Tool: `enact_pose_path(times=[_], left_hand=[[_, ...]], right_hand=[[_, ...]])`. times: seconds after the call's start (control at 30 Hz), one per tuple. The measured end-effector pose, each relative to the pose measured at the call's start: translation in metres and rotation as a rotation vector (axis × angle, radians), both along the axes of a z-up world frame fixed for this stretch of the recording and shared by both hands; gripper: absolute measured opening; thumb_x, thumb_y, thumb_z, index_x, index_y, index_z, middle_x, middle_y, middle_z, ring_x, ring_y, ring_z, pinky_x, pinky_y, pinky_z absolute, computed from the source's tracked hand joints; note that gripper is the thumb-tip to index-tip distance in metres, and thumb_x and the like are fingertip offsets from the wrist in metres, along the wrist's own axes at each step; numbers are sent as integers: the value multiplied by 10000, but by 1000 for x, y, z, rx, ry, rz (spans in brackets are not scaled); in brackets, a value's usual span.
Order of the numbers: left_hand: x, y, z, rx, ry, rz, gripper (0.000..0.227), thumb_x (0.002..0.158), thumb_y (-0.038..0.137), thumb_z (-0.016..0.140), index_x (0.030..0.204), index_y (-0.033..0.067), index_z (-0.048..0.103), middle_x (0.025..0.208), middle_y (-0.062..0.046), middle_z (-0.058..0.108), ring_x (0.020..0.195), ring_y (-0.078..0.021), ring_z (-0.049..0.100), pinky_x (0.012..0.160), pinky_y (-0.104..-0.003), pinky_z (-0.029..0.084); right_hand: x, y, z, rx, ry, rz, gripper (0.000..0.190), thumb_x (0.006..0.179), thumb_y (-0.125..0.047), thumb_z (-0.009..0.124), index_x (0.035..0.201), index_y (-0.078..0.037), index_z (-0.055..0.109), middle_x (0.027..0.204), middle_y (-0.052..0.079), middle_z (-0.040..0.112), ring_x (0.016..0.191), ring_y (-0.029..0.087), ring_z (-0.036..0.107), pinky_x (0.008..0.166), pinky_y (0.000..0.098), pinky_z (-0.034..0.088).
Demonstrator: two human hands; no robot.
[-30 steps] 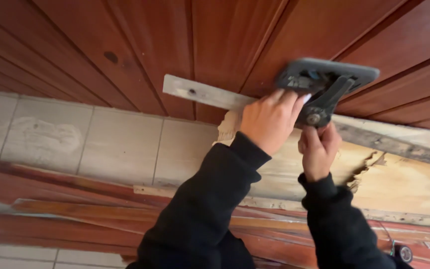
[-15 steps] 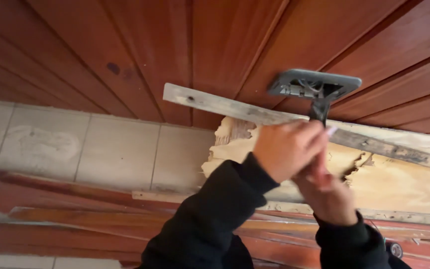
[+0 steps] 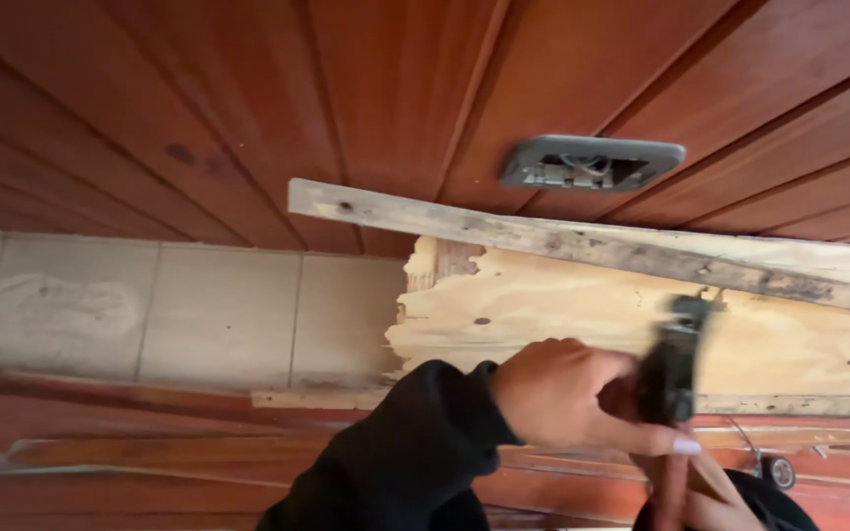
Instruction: Stripping electrical wires and installing them into a ceiling-mounted junction box using a wire stripper
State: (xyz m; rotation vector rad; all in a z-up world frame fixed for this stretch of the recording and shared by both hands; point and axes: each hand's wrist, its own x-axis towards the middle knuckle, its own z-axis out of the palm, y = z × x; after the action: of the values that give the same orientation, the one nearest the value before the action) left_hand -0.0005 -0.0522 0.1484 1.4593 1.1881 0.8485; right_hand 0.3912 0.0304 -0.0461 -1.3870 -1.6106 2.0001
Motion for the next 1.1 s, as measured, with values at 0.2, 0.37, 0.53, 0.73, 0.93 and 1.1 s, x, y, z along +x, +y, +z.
enact_pose_path(times=[0.2, 0.37, 0.53, 0.73, 0.93, 1.1], left_hand=[[18, 8, -13, -48, 225, 24, 850, 682, 785, 295, 812, 63, 726, 697, -50, 732, 590, -249, 708, 622, -326, 555], [30, 0, -19, 174, 192, 178, 499, 806, 621, 581, 849, 125, 628, 711, 13, 670, 560, -169, 637, 537, -275, 468], [15, 8, -12, 164, -18, 394, 642, 791, 521, 679, 1199, 27, 635, 820, -28, 710, 535, -125, 621, 478, -232, 513], [28, 0, 5, 163, -410, 389, 430, 810, 173, 791, 1156, -54, 677, 855, -79, 679, 535, -147, 619, 460, -248, 505], [32, 2, -3, 233, -393, 461, 278, 850, 140, 777, 1019, -65, 697, 897, -83, 636, 561, -149, 603, 485, -245, 510], [22, 14, -28, 268, -314, 475, 257, 861, 151, 766, 1020, -44, 714, 892, -78, 663, 602, -142, 583, 558, -240, 499]], right_hand=[[-101, -3, 100, -180, 761, 434, 1004, 1030, -757, 713, 1546, -31, 250, 1506, 205, 376, 1331, 342, 406, 1041, 439, 326], [-93, -15, 107, -349, 611, 150, 917, 711, 183, 595, 1576, 53, 320, 1620, 257, 422, 1534, 374, 318, 1214, 490, 182], [-161, -19, 145, -51, 903, 318, 886, 729, -24, 593, 1549, -16, 258, 1178, 252, 543, 1025, 322, 544, 845, 445, 475], [-96, -16, 83, 95, 610, 319, 1055, 594, 94, 553, 1584, 7, 200, 1449, 269, 467, 1242, 356, 524, 984, 462, 446], [-93, -12, 85, 108, 437, 331, 809, 701, 91, 717, 1459, 56, 439, 1417, 253, 586, 1329, 368, 551, 1143, 493, 392], [-116, -5, 104, 45, 374, 400, 673, 772, 52, 698, 1410, 46, 485, 1418, 210, 597, 1359, 332, 527, 1148, 455, 371]])
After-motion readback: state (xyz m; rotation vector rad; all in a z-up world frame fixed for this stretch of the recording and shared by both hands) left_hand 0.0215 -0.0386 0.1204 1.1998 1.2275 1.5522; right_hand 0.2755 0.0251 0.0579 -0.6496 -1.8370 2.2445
